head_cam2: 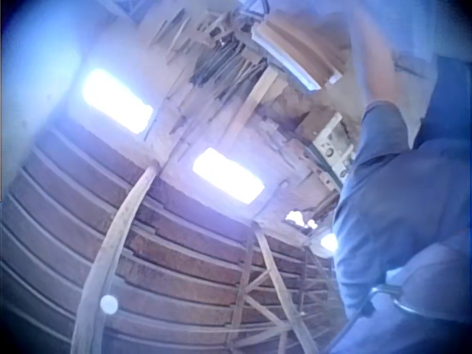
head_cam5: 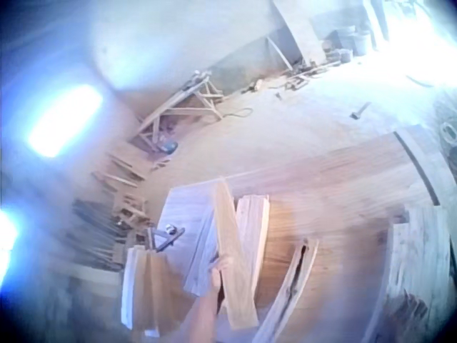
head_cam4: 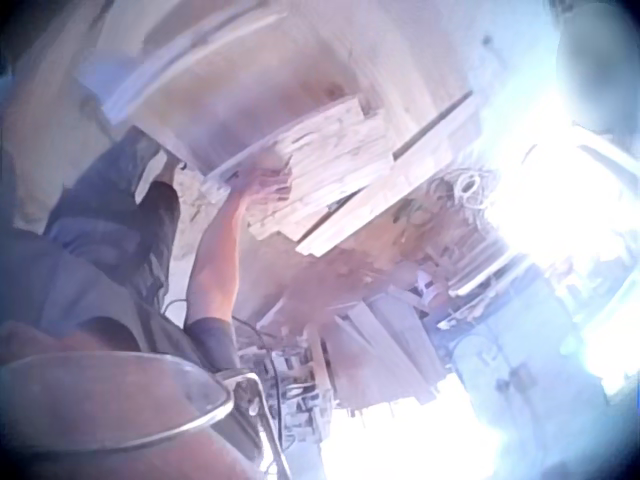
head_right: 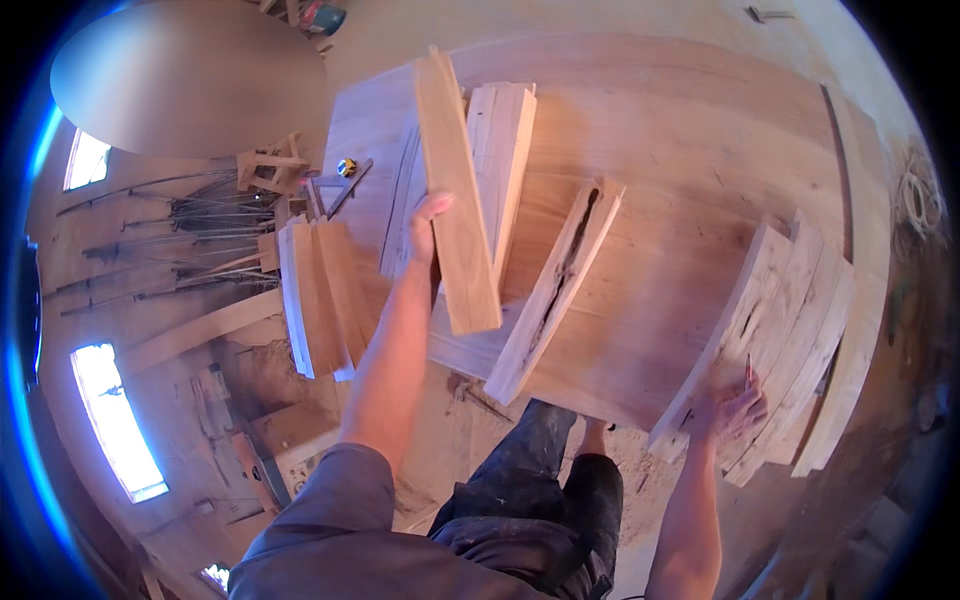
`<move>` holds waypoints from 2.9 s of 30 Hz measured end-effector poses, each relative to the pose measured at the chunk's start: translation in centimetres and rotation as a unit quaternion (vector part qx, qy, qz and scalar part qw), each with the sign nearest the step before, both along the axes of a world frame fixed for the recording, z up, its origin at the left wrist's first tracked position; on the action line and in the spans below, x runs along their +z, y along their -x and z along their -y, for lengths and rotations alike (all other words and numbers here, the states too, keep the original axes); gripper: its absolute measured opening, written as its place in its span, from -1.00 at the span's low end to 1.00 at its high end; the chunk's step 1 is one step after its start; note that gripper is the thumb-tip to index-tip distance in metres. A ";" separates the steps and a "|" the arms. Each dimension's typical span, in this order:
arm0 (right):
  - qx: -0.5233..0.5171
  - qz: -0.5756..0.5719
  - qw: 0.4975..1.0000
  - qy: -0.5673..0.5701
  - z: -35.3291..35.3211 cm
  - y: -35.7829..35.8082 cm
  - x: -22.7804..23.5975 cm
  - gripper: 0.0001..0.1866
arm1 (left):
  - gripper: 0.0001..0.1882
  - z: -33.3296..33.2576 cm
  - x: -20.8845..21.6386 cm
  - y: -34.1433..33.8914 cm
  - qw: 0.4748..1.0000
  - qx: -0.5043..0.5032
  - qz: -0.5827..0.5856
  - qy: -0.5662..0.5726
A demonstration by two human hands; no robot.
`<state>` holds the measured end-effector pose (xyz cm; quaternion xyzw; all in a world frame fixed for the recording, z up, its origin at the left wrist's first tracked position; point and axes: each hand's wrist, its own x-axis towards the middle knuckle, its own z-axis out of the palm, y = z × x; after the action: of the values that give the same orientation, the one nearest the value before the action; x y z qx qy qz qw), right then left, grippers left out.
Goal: The person arranges several wooden planks on a workbench, then sits on the floor to mark a plank using a square and pencil. The person handles the planks by hand and uses a square and pencil for marking.
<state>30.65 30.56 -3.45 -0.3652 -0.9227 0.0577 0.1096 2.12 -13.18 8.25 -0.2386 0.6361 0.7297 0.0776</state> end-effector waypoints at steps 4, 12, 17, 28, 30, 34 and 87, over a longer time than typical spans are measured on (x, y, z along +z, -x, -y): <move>-0.006 0.007 1.000 0.002 -0.2 -0.1 0.8 -0.59 | 0.28 -1.9 0.9 3.5 0.944 0.000 0.032 0.327; 0.028 0.017 0.998 -0.052 -1.0 -0.5 -0.4 -0.50 | 0.32 -0.8 -3.7 4.9 0.816 -0.056 0.144 0.556; 0.033 0.002 0.999 -0.034 -0.5 -0.4 -0.1 -0.53 | 0.25 2.1 -4.3 0.9 0.840 -0.013 0.085 0.536; 0.022 0.021 0.999 -0.045 -0.4 -0.1 0.2 -0.63 | 0.24 0.0 -2.6 -5.4 0.829 -0.025 0.138 0.542; 0.017 0.032 0.998 -0.050 -0.4 -0.1 0.2 -0.64 | 0.13 0.4 -3.6 -6.1 0.821 0.002 0.090 0.563; 0.018 0.035 0.998 -0.055 -0.7 0.0 -0.2 -0.66 | 0.01 1.9 -5.2 -7.8 0.833 -0.020 0.048 0.550; -0.003 0.028 0.999 -0.036 -0.6 -0.2 -0.6 -0.63 | -0.42 -10.5 -4.2 -5.8 0.810 0.001 -0.057 0.584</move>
<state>30.86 31.17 -4.01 -0.3651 -0.9258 0.0140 0.0969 7.92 -2.68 4.02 -0.1977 0.9454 0.2329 -0.1139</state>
